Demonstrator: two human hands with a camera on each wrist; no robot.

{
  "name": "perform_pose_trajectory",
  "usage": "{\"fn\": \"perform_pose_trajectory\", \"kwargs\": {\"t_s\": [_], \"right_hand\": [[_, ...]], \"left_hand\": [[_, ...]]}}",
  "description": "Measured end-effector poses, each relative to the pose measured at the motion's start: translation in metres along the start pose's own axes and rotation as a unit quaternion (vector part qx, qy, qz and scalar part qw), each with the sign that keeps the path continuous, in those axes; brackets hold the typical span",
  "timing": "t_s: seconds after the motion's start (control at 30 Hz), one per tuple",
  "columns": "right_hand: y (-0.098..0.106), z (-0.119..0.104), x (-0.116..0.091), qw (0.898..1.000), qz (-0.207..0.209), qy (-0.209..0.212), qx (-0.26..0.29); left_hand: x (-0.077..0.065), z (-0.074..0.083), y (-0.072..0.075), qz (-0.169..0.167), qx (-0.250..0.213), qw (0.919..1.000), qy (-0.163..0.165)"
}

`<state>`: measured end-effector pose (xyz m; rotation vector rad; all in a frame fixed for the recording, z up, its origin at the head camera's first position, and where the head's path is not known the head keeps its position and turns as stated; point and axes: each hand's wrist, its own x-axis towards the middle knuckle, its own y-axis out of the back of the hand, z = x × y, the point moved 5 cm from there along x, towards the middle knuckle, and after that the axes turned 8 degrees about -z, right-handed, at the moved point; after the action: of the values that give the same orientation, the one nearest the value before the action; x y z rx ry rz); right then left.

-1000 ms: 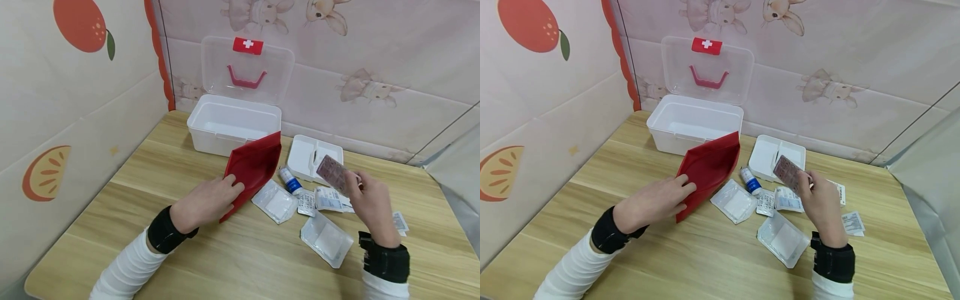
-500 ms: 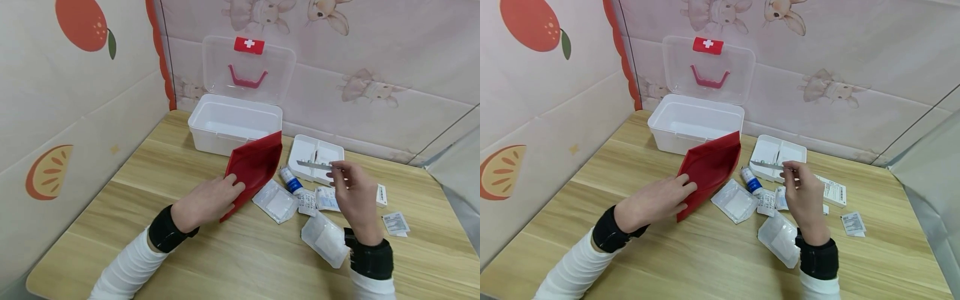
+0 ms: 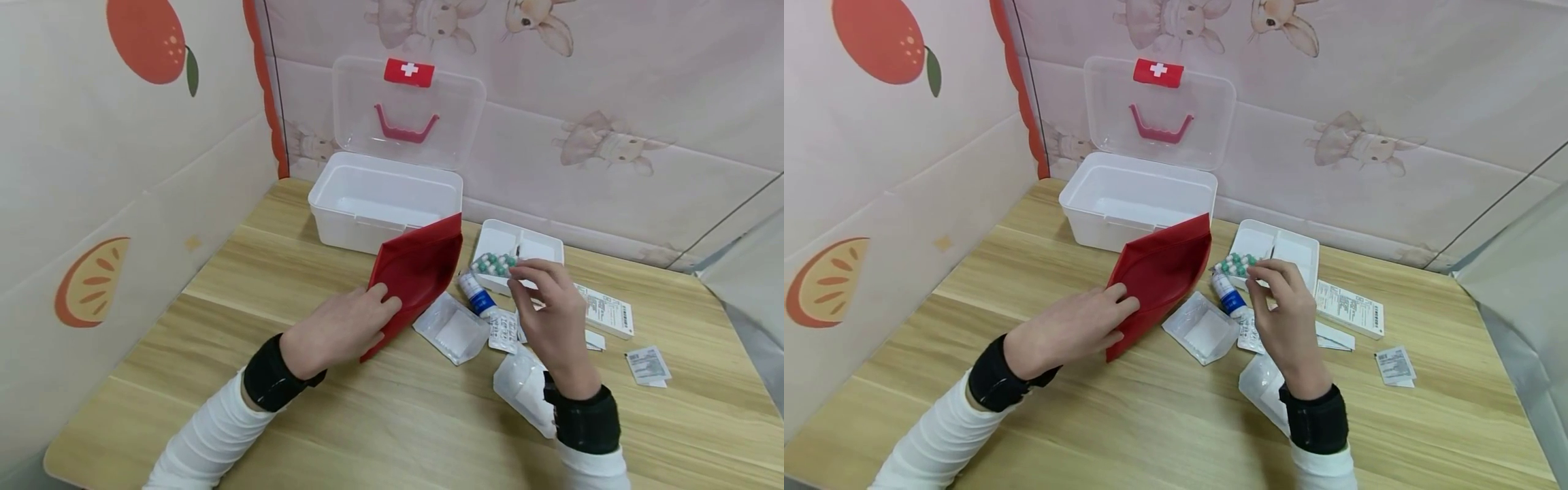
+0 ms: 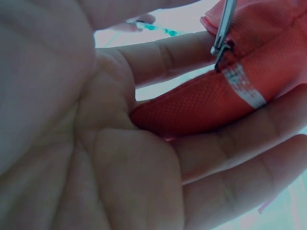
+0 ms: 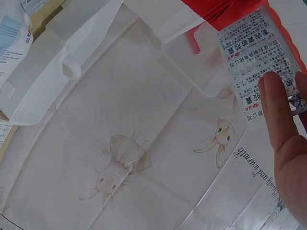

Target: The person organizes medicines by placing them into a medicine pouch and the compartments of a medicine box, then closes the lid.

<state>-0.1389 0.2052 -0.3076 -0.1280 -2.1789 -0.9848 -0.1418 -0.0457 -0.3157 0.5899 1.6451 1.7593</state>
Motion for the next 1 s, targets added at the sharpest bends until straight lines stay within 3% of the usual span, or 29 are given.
{"fn": "perform_pose_trajectory", "kwargs": {"t_s": [0.43,0.63,1.0], "right_hand": [[-0.028,-0.019,-0.001,0.994,-0.049,0.093,0.027],[-0.038,-0.015,-0.003,0.993,-0.091,0.077,0.021],[-0.058,-0.004,0.007,0.991,-0.102,0.053,0.071]], "left_hand": [[0.001,0.0,0.0,0.011,0.011,0.9999,-0.005],[0.0,0.0,0.0,0.005,0.008,1.0,-0.001],[0.001,0.001,0.0,-0.009,0.005,0.9999,0.006]]}}
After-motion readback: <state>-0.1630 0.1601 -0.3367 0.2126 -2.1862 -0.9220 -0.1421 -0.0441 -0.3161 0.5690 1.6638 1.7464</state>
